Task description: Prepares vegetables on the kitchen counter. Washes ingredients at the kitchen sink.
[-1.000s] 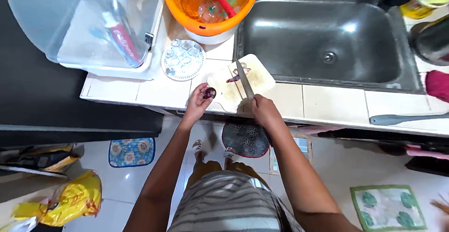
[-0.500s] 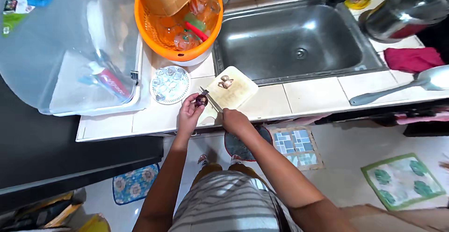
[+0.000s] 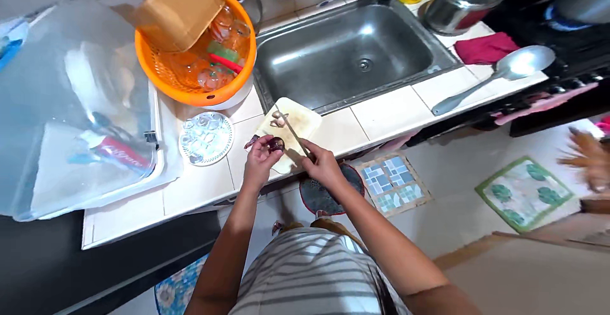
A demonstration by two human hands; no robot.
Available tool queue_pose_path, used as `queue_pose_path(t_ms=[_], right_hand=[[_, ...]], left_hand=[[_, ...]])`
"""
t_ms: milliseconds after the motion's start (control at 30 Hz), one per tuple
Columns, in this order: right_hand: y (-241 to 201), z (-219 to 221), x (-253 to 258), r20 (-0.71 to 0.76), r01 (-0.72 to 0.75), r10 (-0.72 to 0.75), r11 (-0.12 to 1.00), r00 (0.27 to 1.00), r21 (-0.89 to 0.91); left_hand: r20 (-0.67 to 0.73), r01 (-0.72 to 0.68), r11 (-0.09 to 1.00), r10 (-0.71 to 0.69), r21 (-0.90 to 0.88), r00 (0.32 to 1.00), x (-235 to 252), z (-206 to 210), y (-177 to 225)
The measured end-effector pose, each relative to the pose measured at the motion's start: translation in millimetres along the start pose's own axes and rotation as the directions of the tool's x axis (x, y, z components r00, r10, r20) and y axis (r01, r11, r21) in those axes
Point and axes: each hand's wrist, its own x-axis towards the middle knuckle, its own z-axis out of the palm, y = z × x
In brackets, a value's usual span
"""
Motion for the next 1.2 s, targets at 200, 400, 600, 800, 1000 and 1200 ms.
queue_pose_path(t_ms=[200,400,600,800,1000,1200], right_hand=[[-6,17,-4,-0.026,0.044,-0.043,0.997,0.999,0.057],[-17,20,-6,0.057,0.023,-0.021,0.999,0.998,-0.026],[-20,19,-9,0.146,0.066,-0.047,0.990,0.988,-0.124],[-27,14,-14,0.196,0.085,-0.044,0.975,0.980,-0.207],[-27,13,-17,0.166,0.137,-0.095,0.956,0.982,-0.261],[-26,13,-18,0.143,0.162,-0.125,0.945,0.982,-0.283]], left_hand=[[0.060,-0.015,1.000,0.016,-0.009,0.998,-5,5,3],[0.050,-0.008,0.999,0.010,-0.040,0.999,-13,7,11],[0.088,-0.060,0.998,0.059,0.011,0.994,-19,3,14],[0.160,0.093,0.994,-0.102,0.066,0.982,-20,0,26],[0.188,0.103,0.990,-0.120,0.101,0.975,-20,1,32],[0.206,-0.003,0.982,-0.037,0.191,0.978,-21,1,30]])
